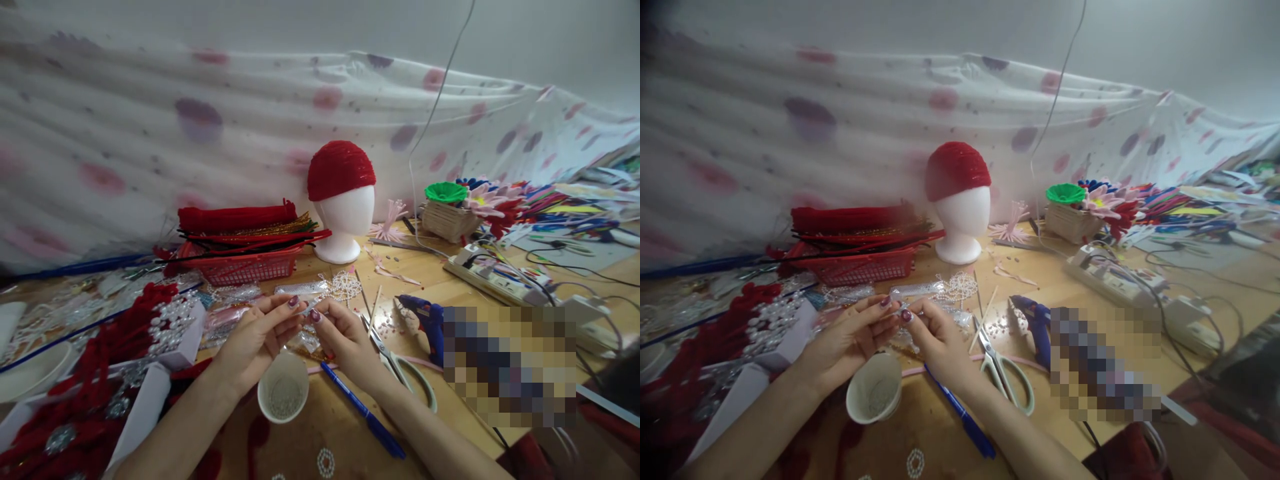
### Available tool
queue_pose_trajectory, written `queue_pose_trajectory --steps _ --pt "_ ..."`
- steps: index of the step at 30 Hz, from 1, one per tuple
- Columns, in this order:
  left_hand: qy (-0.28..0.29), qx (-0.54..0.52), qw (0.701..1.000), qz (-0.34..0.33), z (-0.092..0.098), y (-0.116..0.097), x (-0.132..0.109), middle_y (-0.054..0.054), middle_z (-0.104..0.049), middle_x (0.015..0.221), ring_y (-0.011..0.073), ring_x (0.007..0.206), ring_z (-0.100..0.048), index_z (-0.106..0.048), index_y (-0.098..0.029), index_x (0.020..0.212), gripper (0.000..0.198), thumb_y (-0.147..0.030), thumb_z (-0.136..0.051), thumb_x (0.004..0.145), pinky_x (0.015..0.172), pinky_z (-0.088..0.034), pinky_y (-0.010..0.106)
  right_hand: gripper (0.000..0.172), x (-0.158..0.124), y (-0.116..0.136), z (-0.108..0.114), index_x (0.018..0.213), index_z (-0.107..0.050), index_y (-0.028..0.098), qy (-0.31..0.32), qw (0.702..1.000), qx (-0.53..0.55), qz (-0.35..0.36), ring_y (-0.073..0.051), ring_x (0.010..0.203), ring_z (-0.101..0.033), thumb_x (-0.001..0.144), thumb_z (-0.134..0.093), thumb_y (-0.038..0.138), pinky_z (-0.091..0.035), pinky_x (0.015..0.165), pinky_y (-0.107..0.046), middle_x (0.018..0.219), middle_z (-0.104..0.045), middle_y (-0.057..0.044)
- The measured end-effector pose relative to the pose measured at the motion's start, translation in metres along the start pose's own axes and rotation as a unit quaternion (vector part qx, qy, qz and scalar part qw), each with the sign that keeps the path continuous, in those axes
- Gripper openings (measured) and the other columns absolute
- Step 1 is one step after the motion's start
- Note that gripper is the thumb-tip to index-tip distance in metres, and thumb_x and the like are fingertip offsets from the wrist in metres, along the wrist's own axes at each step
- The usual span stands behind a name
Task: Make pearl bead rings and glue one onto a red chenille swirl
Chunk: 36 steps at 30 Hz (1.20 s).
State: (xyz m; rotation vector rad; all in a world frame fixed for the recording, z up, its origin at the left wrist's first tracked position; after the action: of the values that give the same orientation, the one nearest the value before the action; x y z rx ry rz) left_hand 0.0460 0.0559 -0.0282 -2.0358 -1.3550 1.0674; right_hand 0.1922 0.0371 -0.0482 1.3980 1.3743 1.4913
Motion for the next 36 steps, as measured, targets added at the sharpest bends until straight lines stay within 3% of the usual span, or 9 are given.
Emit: queue_pose_trajectory --steps 15,23,30,36 --pt "0.013 0.030 0.999 -0.030 0.000 -0.001 0.000 0.002 -0.077 0.073 0.0112 0.064 -0.072 -0.068 -0.015 0.076 0.017 -0.007 -0.081 0.069 0.065 -0.058 0.019 0.033 0.002 -0.002 0.000 0.078 -0.056 0.020 0.009 1.000 0.006 -0.006 -0.007 0.045 -0.026 0.091 -0.060 0.050 -0.019 0.042 -0.021 0.052 -0.036 0.009" --pt "0.018 0.084 0.993 -0.080 0.003 0.000 0.003 0.001 -0.076 0.073 0.0102 0.065 -0.070 -0.069 -0.015 0.074 0.030 -0.019 -0.092 0.054 0.066 -0.055 0.018 0.032 0.003 -0.001 0.000 0.076 -0.055 0.020 0.014 1.000 0.001 -0.013 -0.007 0.044 -0.026 0.091 -0.060 0.048 -0.020 0.042 -0.021 0.052 -0.036 0.009" --pt "0.012 0.198 0.965 -0.170 0.001 -0.007 -0.001 0.001 -0.074 0.066 0.0112 0.063 -0.067 -0.072 -0.015 0.069 0.023 -0.023 -0.089 0.056 0.062 -0.051 0.019 0.031 0.005 -0.004 0.002 0.076 -0.056 0.020 0.024 0.999 -0.024 -0.027 -0.006 0.043 -0.027 0.090 -0.061 0.047 -0.017 0.041 -0.022 0.050 -0.037 0.009" --pt "0.014 0.283 0.931 -0.228 0.004 -0.010 -0.001 0.002 -0.077 0.072 0.0140 0.068 -0.069 -0.072 -0.016 0.073 0.016 -0.024 -0.082 0.063 0.065 -0.051 0.021 0.031 0.006 -0.008 0.003 0.079 -0.056 0.020 0.039 0.998 -0.018 -0.052 -0.007 0.043 -0.026 0.089 -0.062 0.048 -0.018 0.042 -0.021 0.050 -0.035 0.010"
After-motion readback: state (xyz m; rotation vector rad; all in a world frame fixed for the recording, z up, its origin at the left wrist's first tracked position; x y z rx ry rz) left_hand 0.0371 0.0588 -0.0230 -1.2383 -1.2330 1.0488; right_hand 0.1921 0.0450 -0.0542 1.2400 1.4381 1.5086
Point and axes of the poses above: each hand's wrist, its own x-axis towards the middle knuckle, its own z-axis out of the back of the hand, y = z × x, the point moved 2 cm from there along x, towards the middle knuckle
